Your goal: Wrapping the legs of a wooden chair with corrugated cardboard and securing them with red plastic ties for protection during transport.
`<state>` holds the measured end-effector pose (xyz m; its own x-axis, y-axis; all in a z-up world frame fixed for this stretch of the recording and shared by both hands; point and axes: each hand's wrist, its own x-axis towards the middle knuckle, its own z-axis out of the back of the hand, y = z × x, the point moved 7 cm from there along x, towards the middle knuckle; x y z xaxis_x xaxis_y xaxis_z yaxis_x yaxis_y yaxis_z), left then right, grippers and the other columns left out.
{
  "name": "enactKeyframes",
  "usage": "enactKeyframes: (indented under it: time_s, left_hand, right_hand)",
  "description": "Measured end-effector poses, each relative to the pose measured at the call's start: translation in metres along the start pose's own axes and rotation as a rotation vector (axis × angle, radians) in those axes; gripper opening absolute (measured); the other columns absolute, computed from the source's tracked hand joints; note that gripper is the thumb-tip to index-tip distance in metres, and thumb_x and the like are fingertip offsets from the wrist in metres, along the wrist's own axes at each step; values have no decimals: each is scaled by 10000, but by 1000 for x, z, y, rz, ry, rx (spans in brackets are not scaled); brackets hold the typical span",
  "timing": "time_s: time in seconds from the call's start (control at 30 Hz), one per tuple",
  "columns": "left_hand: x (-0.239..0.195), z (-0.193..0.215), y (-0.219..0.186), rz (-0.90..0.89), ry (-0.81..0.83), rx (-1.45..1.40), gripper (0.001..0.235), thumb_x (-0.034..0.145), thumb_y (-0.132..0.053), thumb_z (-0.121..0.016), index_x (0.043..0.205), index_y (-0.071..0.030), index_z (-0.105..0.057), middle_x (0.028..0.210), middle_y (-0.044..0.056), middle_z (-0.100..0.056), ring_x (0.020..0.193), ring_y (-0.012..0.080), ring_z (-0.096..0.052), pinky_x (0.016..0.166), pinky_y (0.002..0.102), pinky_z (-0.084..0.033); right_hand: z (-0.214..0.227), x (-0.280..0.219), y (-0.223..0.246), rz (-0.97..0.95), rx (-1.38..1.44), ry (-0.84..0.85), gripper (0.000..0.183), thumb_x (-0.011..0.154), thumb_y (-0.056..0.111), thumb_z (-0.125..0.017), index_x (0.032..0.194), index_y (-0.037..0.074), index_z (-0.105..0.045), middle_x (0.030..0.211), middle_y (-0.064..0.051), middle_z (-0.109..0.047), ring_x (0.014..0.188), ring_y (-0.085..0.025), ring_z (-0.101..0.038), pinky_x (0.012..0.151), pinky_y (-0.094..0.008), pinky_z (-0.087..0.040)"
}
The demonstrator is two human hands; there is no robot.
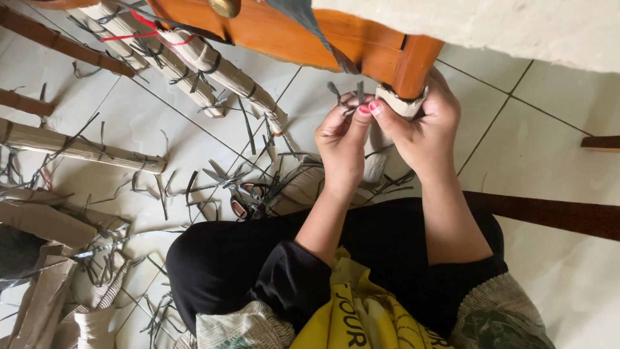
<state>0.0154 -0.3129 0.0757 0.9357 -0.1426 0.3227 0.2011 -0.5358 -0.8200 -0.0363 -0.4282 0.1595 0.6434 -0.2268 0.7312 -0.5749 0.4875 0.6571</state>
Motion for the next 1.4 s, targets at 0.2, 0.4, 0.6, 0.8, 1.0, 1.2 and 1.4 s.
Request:
enactKeyframes:
  time_s: [0.2,0.4,0.6,0.8,1.0,1.2,1.4]
  left_hand:
    - [-21,10,-8,-97,-84,-71,81,1017,-83,-683,1039,-7,-701,1192,86,-675,1034,145,-632,920,268,-563]
    - [-24,16,-32,-143,-104,-136,80,1019,-80,-667,1028,-3,-681,1103,158,-697,935,191,-644,893,292,-550]
    - [-30,12,-63,-191,-37,-114,91,1023,-111,-672,1017,-20,-670,1013,119,-700,868,179,-644,869,301,-561]
    - [-42,-19,-86,-165,123,272,94,974,15,-668,943,-37,-739,1006,78,-749,821,119,-690,732,200,-588]
    - [-59,-73,-95,-279,431,613,161,922,21,-735,1066,-48,-761,1113,12,-742,928,150,-717,928,293,-586]
    - [-47,-78,-100,-332,435,780,58,928,-43,-733,978,-67,-752,1035,-22,-764,817,174,-722,860,322,-564]
    - [-19,-23,-69,-347,91,323,265,1085,-178,-529,1255,-4,-634,1241,148,-644,934,212,-683,814,345,-598]
  right_hand:
    - [-1,-2,-3,-6,-14,-38,269,864,-120,-729,1100,-90,-604,1096,-184,-609,877,-271,-592,779,-363,-502]
    - [0,-2,0,58,-50,-59,356,838,-176,-733,1150,-99,-582,1084,-187,-590,860,-265,-564,768,-353,-476]
    - [6,0,-5,76,-60,13,443,819,-169,-787,1201,-94,-575,1168,-203,-607,898,-281,-597,792,-367,-498]
    - [5,1,-8,134,-74,43,546,808,37,-984,1183,-93,-609,1147,-213,-628,882,-286,-617,755,-381,-514]
    - [9,-7,-15,189,-132,-53,436,878,166,-896,1065,-106,-612,984,-175,-591,710,-233,-536,585,-347,-452]
    - [5,-8,-19,233,-66,-48,311,1007,140,-701,1209,-49,-558,1045,-176,-558,760,-222,-522,626,-335,-432]
    - [13,-1,-3,272,-51,-116,368,1056,262,-686,1028,-99,-620,931,-208,-534,739,-351,-547,648,-431,-482]
